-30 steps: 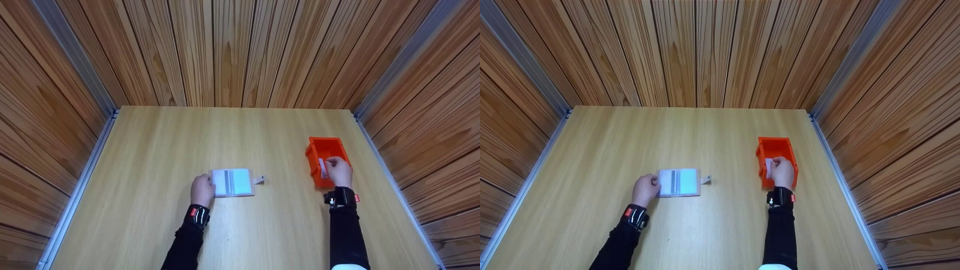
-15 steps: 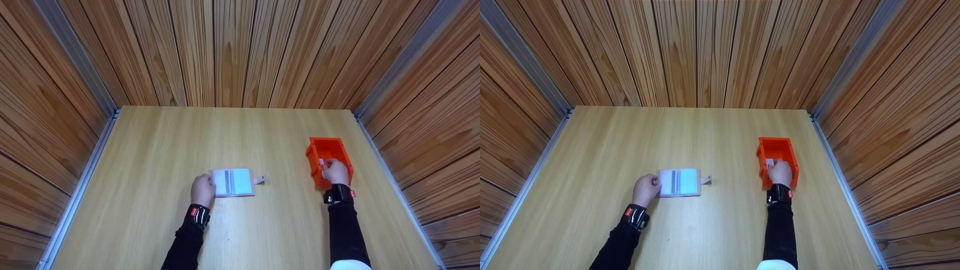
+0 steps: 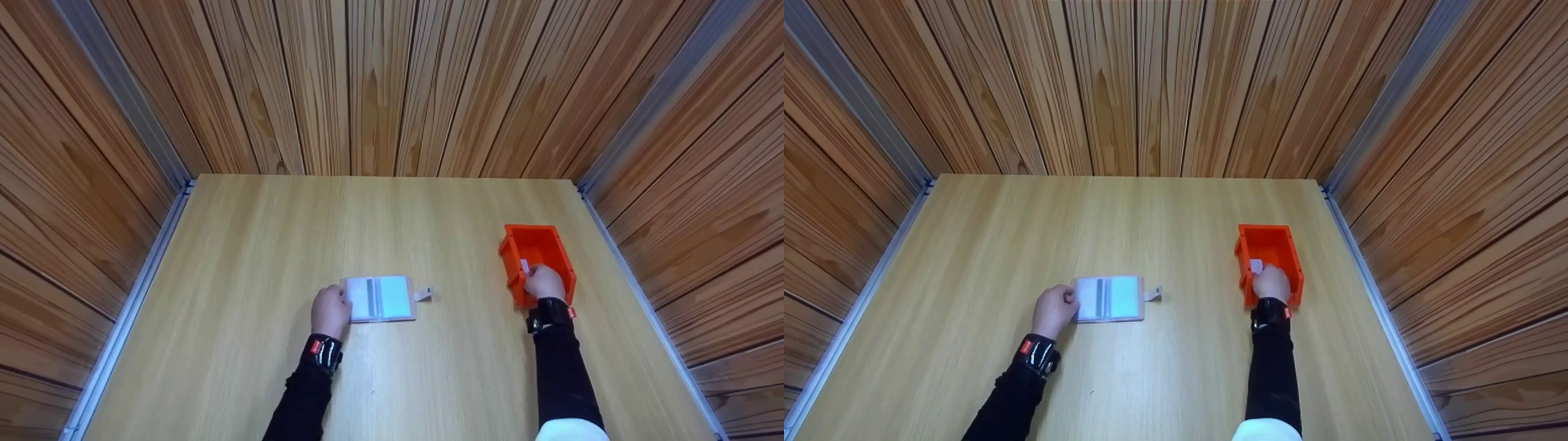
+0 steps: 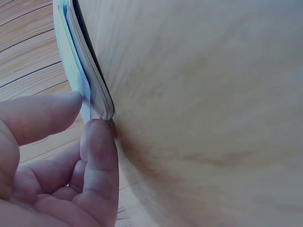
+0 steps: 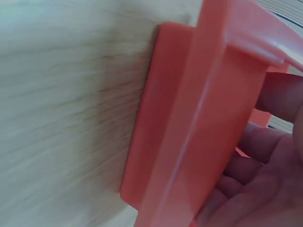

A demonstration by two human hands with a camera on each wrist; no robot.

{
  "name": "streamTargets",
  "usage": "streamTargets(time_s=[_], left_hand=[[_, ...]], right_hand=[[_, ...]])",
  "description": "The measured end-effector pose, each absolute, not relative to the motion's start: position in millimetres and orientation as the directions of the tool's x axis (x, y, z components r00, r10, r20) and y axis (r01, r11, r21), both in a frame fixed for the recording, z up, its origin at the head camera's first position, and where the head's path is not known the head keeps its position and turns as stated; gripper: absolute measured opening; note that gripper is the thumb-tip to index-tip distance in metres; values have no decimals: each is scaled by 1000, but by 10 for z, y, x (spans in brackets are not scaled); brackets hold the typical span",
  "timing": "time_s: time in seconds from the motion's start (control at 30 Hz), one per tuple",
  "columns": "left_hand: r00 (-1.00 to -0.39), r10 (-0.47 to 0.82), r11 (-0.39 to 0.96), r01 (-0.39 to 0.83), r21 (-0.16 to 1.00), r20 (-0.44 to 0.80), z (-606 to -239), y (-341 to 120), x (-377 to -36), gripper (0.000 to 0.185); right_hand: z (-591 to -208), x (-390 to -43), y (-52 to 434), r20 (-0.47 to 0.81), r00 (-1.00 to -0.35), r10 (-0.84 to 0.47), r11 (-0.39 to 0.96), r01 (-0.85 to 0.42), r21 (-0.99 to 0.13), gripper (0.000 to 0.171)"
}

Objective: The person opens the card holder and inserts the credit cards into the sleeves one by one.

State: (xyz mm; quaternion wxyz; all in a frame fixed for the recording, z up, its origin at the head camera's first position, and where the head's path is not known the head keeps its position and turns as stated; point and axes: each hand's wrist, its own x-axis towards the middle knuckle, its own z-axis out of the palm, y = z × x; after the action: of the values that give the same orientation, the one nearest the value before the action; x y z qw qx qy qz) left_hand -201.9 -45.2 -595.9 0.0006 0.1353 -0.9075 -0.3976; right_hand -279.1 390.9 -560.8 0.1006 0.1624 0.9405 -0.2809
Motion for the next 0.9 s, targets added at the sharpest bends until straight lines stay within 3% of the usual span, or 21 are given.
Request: streamTargets(time_s=[0.17,0.43,0.67,0.9], left_hand=[[-963,-249,645,-245,723,-104,-5959,-451,-2022,20],[-961,-252,636,-254,729,-115,-5960,-449,-2019,21],[-967,-243,651,-224,726,-80,-5969,-458,-2009,11],[-965,-242,644,-240,726,-104,-5957,-460,-2012,13]], right_hand=[[-5614,-2762,3890,-306,-912,273,736,402,-544,28],[-5603,-2734,3863,-292,-905,309,738,422,-526,15],[-5604,-2799,3896,-259,-916,306,807,394,-440,30],[-5588,-2837,3896,-279,-904,323,818,415,-399,25]])
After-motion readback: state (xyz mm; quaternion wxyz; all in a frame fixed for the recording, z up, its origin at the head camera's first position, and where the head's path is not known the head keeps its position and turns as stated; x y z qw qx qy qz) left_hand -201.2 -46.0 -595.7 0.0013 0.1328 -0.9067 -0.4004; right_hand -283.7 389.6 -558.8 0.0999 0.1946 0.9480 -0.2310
